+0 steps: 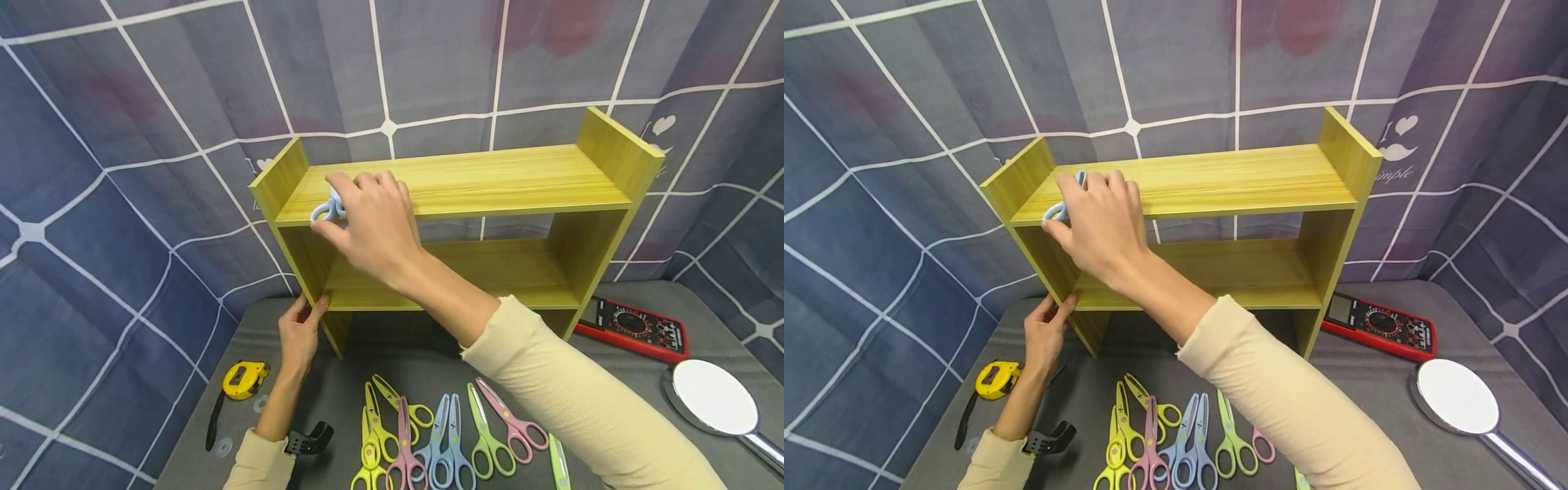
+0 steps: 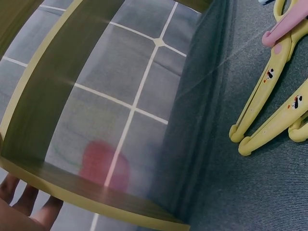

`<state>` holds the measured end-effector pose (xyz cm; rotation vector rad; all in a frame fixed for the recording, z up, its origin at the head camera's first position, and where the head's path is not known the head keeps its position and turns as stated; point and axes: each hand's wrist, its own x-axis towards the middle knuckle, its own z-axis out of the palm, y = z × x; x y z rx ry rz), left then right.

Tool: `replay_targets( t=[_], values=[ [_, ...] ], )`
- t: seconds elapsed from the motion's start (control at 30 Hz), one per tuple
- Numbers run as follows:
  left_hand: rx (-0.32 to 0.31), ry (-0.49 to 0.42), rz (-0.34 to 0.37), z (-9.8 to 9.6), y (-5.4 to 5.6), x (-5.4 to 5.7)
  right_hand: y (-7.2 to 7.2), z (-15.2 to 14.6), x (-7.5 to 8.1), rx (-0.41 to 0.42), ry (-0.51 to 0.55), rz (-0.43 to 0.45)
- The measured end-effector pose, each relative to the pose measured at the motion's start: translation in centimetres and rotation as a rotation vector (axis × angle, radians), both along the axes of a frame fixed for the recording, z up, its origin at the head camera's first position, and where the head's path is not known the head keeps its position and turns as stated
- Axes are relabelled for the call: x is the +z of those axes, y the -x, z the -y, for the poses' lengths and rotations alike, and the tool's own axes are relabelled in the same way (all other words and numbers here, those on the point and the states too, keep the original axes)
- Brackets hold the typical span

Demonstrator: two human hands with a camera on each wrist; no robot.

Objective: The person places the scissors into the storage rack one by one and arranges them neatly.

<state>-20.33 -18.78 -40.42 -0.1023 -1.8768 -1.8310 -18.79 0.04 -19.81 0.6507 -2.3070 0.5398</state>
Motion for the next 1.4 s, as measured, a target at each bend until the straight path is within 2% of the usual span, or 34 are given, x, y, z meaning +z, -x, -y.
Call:
replay_targets(
  t=[0.2,0.37,0.47,0.57,0.67,0.77,0.87,0.93,0.97,1.03,1.13,1.23,1.3,1.4],
  values=[
    [-0.004,0.013,0.022,0.0,0.2,-0.2,1.3,2.0,1.1,-0.098,-0.115,0.098],
    [0.004,0.013,0.025,0.2,0.2,-0.3,1.9,2.8,1.4,-0.105,-0.170,0.158],
    [-0.001,0.005,0.020,0.3,0.1,-0.4,1.9,2.7,1.2,-0.088,-0.179,0.143],
    [-0.009,0.009,0.021,0.4,0.1,-0.5,1.4,2.2,0.5,-0.050,-0.159,0.078],
    [-0.010,0.015,0.027,0.4,0.0,-0.4,0.6,1.3,-0.6,0.041,-0.094,-0.011],
    [-0.003,0.019,0.030,0.4,0.0,-0.3,-0.7,0.2,-2.6,0.175,-0.003,-0.118],
    [-0.006,0.018,0.027,0.3,0.1,-0.4,-2.4,-1.1,-5.8,0.304,0.061,-0.232],
    [-0.007,0.018,0.023,0.3,0.1,-0.4,-3.8,-2.2,-8.4,0.359,0.081,-0.242],
    [-0.006,0.018,0.021,0.3,0.1,-0.4,-4.4,-2.7,-10.0,0.381,0.088,-0.225],
    [-0.007,0.013,0.017,0.3,0.1,-0.3,-5.9,-3.6,-13.1,0.410,0.100,-0.102],
    [-0.007,0.001,0.013,0.3,0.1,-0.3,-8.2,-4.7,-17.8,0.423,0.095,0.178],
    [-0.002,-0.003,0.018,0.3,0.1,-0.2,-10.4,-5.4,-21.6,0.433,0.050,0.455],
    [0.000,-0.003,0.029,0.2,0.0,-0.1,-11.4,-5.8,-23.5,0.456,-0.005,0.566],
    [-0.008,-0.002,0.044,0.0,-0.4,0.4,-12.3,-6.4,-25.8,0.499,-0.087,0.633]
  ],
)
